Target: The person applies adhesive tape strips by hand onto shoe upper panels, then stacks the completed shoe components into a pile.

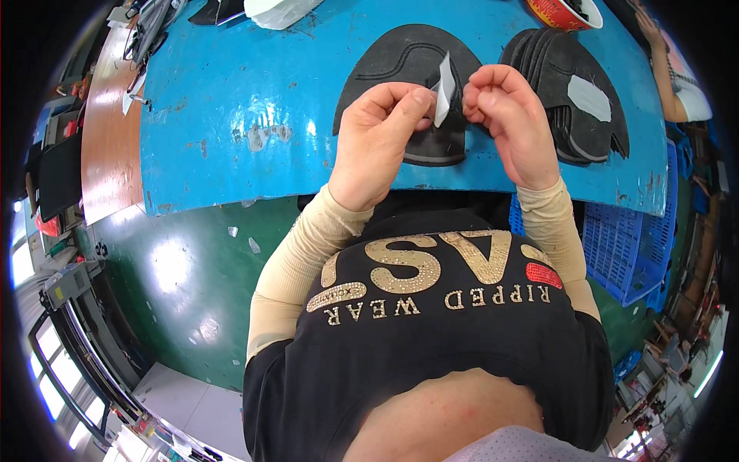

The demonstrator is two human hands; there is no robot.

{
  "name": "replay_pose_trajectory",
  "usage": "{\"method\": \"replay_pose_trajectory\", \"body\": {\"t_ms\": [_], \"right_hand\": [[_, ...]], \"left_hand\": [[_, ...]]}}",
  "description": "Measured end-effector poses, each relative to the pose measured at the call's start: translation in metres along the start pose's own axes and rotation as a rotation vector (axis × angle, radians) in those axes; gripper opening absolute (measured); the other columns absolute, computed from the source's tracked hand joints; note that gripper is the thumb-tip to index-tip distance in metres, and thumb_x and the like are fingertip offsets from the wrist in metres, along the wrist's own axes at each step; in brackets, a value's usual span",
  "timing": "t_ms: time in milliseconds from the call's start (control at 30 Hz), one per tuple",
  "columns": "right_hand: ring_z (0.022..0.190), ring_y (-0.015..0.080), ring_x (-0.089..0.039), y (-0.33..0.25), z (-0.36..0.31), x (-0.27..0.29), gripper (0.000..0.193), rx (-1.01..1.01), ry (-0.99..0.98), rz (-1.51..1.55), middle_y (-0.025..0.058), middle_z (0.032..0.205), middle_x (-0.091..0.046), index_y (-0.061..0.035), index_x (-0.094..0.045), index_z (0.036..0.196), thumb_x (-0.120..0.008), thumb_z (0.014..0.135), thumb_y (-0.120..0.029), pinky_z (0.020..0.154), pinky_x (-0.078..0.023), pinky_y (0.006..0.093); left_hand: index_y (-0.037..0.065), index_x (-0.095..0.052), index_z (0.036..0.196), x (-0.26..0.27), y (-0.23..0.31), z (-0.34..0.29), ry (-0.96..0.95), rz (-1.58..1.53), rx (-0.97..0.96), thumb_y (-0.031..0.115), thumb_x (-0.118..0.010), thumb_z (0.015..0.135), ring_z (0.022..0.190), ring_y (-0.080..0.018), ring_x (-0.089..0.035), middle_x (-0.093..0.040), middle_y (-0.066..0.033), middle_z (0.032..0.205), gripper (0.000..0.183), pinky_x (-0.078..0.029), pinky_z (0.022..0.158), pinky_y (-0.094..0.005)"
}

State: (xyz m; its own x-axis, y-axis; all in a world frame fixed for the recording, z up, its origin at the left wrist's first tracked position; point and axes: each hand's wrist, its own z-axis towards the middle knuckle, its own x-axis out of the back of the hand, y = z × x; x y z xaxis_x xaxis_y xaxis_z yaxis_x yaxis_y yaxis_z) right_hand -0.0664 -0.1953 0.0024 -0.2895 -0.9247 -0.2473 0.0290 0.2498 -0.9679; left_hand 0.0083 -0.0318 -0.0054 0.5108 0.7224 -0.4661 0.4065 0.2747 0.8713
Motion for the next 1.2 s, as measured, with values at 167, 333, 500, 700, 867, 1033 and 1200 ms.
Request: {"method": "replay_pose_trajectory", "body": {"t_ms": [167, 333, 500, 700, 867, 1033, 1200], "right_hand": [[0.072, 0.0054, -0.055, -0.005, -0.005, -0.026, 0.020, 0.030, 0.001, -0.211, 0.0015, 0.082, -0.060, -0.0022, -0.056, 0.091, -0.066, 0.083, -0.018, 0.065, -0.045, 0.0187], [0.072, 0.0052, -0.055, 0.002, -0.003, -0.023, 0.015, -0.012, 0.030, -0.063, 0.0014, 0.081, -0.061, -0.0014, -0.058, 0.088, -0.065, 0.083, -0.013, 0.067, -0.045, 0.0187], [0.085, 0.0151, -0.061, -0.001, -0.001, 0.001, 0.012, -0.114, -0.024, 0.270, 0.0081, 0.089, -0.064, -0.0021, -0.059, 0.092, -0.058, 0.086, -0.013, 0.077, -0.048, 0.0273], [0.081, 0.0163, -0.060, -0.045, 0.003, 0.047, 0.012, -0.047, -0.043, 0.112, 0.0068, 0.084, -0.060, -0.0046, -0.055, 0.087, -0.055, 0.087, -0.016, 0.072, -0.048, 0.0275], [0.053, 0.0073, -0.047, -0.057, 0.023, 0.030, 0.024, -0.107, -0.290, 0.012, 0.0043, 0.070, -0.055, -0.0061, -0.044, 0.080, -0.061, 0.083, -0.024, 0.050, -0.040, 0.0187], [0.044, 0.0052, -0.044, -0.053, 0.033, 0.017, 0.027, -0.213, -0.528, 0.147, 0.0067, 0.071, -0.057, -0.0081, -0.043, 0.078, -0.062, 0.080, -0.027, 0.040, -0.031, 0.0168], [0.050, 0.0052, -0.046, -0.047, 0.034, 0.011, 0.016, -0.241, -0.458, 0.041, -0.0004, 0.065, -0.053, -0.0074, -0.050, 0.080, -0.059, 0.082, -0.020, 0.045, -0.035, 0.0168]], "left_hand": [[-0.001, -0.060, 0.097, -0.011, -0.009, -0.001, 0.022, -0.053, -0.070, 0.013, -0.058, 0.089, 0.079, -0.0087, -0.056, -0.062, -0.0047, 0.089, 0.016, -0.046, 0.072, -0.0220], [-0.001, -0.059, 0.098, -0.004, -0.015, -0.001, 0.016, 0.111, -0.171, 0.012, -0.056, 0.090, 0.082, -0.0097, -0.056, -0.062, -0.0059, 0.093, 0.016, -0.046, 0.075, -0.0232], [-0.001, -0.058, 0.097, 0.016, -0.012, -0.001, 0.116, -0.157, -0.146, 0.010, -0.054, 0.090, 0.085, -0.0143, -0.058, -0.061, -0.0075, 0.090, 0.013, -0.048, 0.076, -0.0269], [-0.001, -0.056, 0.095, 0.074, 0.026, -0.001, 0.213, -0.334, -0.216, 0.003, -0.050, 0.089, 0.086, -0.0180, -0.059, -0.058, -0.0107, 0.101, 0.010, -0.047, 0.082, -0.0311], [0.000, -0.053, 0.102, 0.050, 0.032, -0.007, -0.089, 0.153, -0.063, 0.009, -0.059, 0.084, 0.087, -0.0099, -0.051, -0.054, -0.0078, 0.101, 0.021, -0.043, 0.077, -0.0213], [0.004, -0.046, 0.127, 0.029, 0.037, 0.001, -0.143, 0.208, -0.171, 0.027, -0.068, 0.078, 0.086, -0.0099, -0.051, -0.054, -0.0053, 0.107, 0.058, -0.041, 0.072, -0.0216], [0.004, -0.061, 0.107, 0.021, 0.046, 0.013, -0.357, 0.621, -0.409, 0.022, -0.071, 0.075, 0.085, -0.0087, -0.051, -0.057, -0.0003, 0.101, 0.039, -0.043, 0.071, -0.0234]]}}
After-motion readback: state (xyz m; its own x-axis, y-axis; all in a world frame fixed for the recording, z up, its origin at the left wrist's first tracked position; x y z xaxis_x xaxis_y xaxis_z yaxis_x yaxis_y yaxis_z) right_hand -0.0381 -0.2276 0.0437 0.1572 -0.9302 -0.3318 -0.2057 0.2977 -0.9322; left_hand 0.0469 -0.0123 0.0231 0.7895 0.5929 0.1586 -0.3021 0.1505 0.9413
